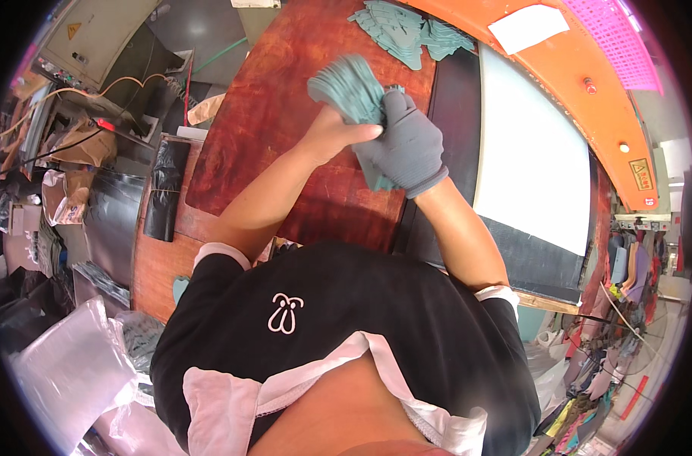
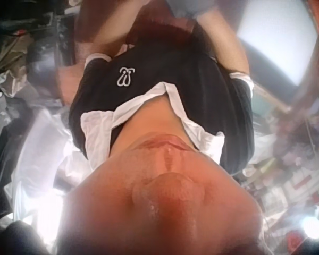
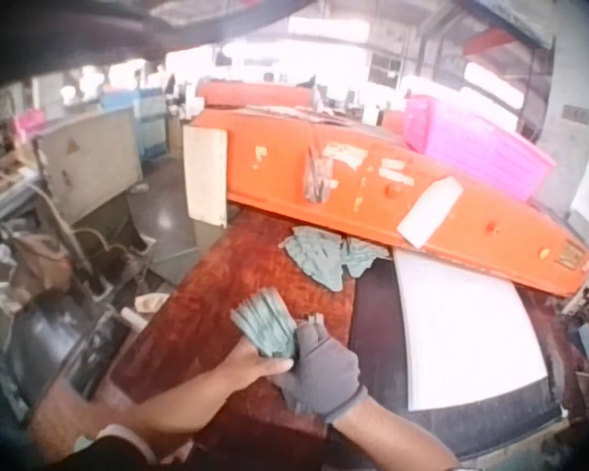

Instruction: The person repeatedly picks up light-blue shoe sole cutouts from a wooden workbench, aligns them, and stacks them into neat piles. They occasionally use a green handheld tool to assist with alignment and transfer stacks between the bench and a lower surface.

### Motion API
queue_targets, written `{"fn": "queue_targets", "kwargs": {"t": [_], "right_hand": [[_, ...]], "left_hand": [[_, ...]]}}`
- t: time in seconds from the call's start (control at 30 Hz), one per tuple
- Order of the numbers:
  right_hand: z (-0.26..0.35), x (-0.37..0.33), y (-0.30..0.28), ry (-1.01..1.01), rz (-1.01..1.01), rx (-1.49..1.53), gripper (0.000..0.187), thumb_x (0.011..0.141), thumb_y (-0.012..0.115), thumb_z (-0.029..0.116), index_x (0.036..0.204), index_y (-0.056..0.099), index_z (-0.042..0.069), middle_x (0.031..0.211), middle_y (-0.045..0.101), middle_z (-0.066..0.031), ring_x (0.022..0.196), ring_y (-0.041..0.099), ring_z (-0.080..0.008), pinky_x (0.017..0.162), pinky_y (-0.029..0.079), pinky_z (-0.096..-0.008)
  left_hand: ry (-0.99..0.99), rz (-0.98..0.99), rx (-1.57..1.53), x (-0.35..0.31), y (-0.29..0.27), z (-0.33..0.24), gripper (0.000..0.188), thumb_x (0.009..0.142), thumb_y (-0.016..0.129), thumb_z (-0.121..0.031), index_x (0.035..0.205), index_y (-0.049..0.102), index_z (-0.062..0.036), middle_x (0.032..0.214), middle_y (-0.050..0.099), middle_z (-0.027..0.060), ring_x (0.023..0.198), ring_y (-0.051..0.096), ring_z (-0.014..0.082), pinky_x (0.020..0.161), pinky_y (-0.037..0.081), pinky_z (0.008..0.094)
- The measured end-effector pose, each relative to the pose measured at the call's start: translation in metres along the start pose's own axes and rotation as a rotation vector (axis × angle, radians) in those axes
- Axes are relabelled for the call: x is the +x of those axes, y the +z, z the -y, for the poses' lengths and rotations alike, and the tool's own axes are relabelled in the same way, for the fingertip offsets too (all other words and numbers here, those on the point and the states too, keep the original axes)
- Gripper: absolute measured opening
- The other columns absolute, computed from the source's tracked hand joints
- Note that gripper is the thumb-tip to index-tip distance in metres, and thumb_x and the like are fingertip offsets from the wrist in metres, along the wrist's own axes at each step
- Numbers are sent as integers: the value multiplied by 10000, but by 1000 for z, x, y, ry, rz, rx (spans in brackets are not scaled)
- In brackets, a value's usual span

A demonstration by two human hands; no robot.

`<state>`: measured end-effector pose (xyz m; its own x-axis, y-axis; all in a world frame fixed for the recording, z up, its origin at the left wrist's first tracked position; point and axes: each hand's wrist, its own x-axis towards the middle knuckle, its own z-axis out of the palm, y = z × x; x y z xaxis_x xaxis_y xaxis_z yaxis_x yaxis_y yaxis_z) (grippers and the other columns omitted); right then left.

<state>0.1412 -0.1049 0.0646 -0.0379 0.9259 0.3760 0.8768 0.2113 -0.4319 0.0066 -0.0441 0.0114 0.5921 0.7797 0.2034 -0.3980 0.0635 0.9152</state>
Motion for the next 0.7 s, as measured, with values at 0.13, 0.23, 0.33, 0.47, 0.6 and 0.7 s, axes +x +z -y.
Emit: {"fn": "queue_targets", "kwargs": {"t": [0.13, 0.23, 0.33, 0.47, 0.6, 0.7], "right_hand": [[8, -6, -10, -135, -11, 109, 615, 691, 748, 384, 1077, 461, 0, 971, 545, -172, 805, 603, -355, 637, 506, -401], [13, -11, -9, -201, -41, 142, 702, 711, 749, 399, 1153, 436, -47, 980, 529, -178, 838, 604, -346, 656, 510, -400], [17, -17, -3, -89, 94, 144, 902, 709, 733, 407, 1301, 298, -116, 1108, 495, -233, 960, 573, -376, 741, 506, -413], [10, -28, 0, -45, 175, 227, 891, 743, 734, 376, 1349, 284, -99, 1134, 484, -230, 997, 555, -352, 812, 491, -388], [-24, -59, -18, -152, 67, 313, 825, 761, 746, 297, 1365, 309, -56, 1178, 473, -202, 1074, 520, -289, 891, 451, -365], [-60, -109, -47, 152, -27, 319, 640, 804, 722, 240, 1299, 421, -33, 1246, 483, -176, 1116, 508, -272, 934, 427, -341]], "left_hand": [[84, 74, -170, -5, -9, -12, 898, 680, 750, -283, 1393, 297, 20, 1464, 320, 180, 1260, 449, 246, 1020, 408, 376], [64, 205, -432, -11, -8, -9, 902, 690, 738, -280, 1409, 280, 15, 1472, 313, 164, 1275, 435, 245, 1040, 386, 381], [41, 121, -527, -16, 2, 4, 836, 752, 691, -279, 1421, 272, -6, 1481, 307, 147, 1298, 409, 254, 1055, 368, 386], [1, 95, -602, -19, 2, 19, 695, 776, 685, -260, 1357, 387, -22, 1395, 412, 127, 1241, 460, 289, 1026, 401, 440], [19, 93, -817, -24, -12, 27, 618, 818, 642, -365, 1296, 453, -22, 1330, 473, 162, 1183, 494, 395, 937, 442, 598], [11, 73, -1061, -28, -25, 27, 590, 831, 622, -430, 1260, 495, -46, 1287, 515, 161, 1188, 489, 406, 966, 399, 626]]}}
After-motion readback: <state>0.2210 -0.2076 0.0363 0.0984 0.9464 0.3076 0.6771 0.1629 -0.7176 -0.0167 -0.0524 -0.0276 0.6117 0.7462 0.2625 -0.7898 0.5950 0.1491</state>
